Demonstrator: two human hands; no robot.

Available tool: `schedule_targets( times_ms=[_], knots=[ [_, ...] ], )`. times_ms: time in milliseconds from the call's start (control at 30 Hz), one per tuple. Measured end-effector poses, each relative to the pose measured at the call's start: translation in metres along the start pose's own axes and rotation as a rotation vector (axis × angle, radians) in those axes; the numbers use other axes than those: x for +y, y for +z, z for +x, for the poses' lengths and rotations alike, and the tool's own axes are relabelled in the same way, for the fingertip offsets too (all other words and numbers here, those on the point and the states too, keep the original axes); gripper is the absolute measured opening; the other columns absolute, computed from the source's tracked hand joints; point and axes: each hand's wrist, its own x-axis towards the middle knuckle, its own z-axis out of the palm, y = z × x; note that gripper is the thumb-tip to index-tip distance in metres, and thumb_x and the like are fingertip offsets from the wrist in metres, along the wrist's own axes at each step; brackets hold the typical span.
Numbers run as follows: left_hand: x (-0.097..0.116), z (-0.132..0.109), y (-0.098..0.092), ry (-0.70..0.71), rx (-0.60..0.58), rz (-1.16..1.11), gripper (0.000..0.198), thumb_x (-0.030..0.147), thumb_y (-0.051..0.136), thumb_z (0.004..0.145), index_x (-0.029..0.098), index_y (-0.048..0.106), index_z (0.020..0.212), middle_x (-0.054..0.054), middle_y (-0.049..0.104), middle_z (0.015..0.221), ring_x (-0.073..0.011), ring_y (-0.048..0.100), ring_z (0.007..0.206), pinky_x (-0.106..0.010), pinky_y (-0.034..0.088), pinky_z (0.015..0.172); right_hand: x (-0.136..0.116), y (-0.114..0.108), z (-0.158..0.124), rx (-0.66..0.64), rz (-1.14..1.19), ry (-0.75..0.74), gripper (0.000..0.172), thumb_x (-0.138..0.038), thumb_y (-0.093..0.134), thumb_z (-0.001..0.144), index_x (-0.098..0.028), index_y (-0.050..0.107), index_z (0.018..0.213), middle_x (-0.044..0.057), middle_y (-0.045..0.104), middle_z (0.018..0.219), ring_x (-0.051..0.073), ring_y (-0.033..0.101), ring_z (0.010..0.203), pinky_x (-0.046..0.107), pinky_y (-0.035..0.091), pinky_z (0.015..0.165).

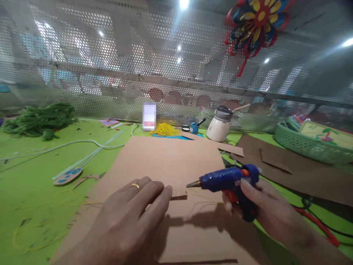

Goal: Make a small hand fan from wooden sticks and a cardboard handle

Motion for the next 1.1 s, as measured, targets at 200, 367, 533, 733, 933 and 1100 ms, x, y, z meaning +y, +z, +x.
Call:
schedule_targets(
  times_ms=[200, 367, 533, 733, 933, 1100],
  knots=[
    [-0.0004, 0.0016, -0.0016, 0.014, 0.004, -0.021, 0.031, 0.003, 0.048, 0.082, 0.008, 0.065, 0.107, -0.013, 0.067, 0.091, -0.0226, 0.056, 0.079, -0.037, 0.051, 0.069, 0.0097, -0.0012, 0.0044, -0.077, -0.132, -0.044, 0.044, -0.056, 0.061, 0.091, -0.013, 0.071, 0.085, 0.007, 0.065, 0.072, 0.016, 0.057, 0.064, 0.027, 0.04, 0.057],
    [-0.0011, -0.0022, 0.0004, 0.009, -0.031, -0.039, 0.033, 0.002, 0.047, 0.081, 0.006, 0.066, 0.108, -0.014, 0.065, 0.092, -0.0235, 0.054, 0.079, -0.04, 0.051, 0.07, 0.0087, -0.0016, 0.0029, -0.098, -0.127, -0.011, 0.047, -0.058, 0.061, 0.09, -0.013, 0.071, 0.084, 0.008, 0.067, 0.074, 0.016, 0.057, 0.065, 0.027, 0.042, 0.058],
    [-0.0001, -0.0038, 0.0009, -0.033, 0.0, -0.018, 0.032, 0.002, 0.046, 0.084, 0.008, 0.064, 0.11, -0.014, 0.065, 0.094, -0.023, 0.054, 0.082, -0.039, 0.052, 0.073, 0.0071, -0.0024, 0.0005, -0.126, -0.077, 0.003, 0.044, -0.057, 0.064, 0.088, -0.014, 0.071, 0.085, 0.007, 0.067, 0.072, 0.015, 0.057, 0.064, 0.025, 0.041, 0.056],
    [0.0017, 0.0017, -0.002, -0.014, 0.013, -0.022, 0.032, 0.002, 0.045, 0.083, 0.008, 0.065, 0.107, -0.014, 0.069, 0.093, -0.0233, 0.058, 0.081, -0.039, 0.052, 0.074, 0.0083, 0.0018, 0.0042, -0.075, -0.068, -0.018, 0.043, -0.055, 0.062, 0.09, -0.014, 0.071, 0.086, 0.009, 0.068, 0.076, 0.016, 0.057, 0.064, 0.026, 0.04, 0.056],
    [0.0002, 0.0027, -0.0015, 0.007, 0.002, 0.007, 0.031, 0.002, 0.045, 0.083, 0.007, 0.065, 0.105, -0.015, 0.07, 0.09, -0.0247, 0.059, 0.078, -0.039, 0.052, 0.068, 0.0052, 0.0029, 0.0002, -0.09, -0.112, 0.014, 0.044, -0.057, 0.065, 0.088, -0.014, 0.071, 0.081, 0.008, 0.068, 0.072, 0.016, 0.058, 0.063, 0.027, 0.041, 0.057],
    [-0.0005, 0.0039, -0.0042, -0.023, 0.026, 0.017, 0.029, 0.003, 0.043, 0.086, 0.008, 0.064, 0.104, -0.015, 0.07, 0.09, -0.024, 0.059, 0.077, -0.037, 0.051, 0.065, 0.0036, -0.0009, 0.0002, -0.073, -0.007, 0.027, 0.04, -0.055, 0.07, 0.084, -0.014, 0.071, 0.085, 0.008, 0.07, 0.073, 0.015, 0.059, 0.06, 0.025, 0.041, 0.054]
  ],
)
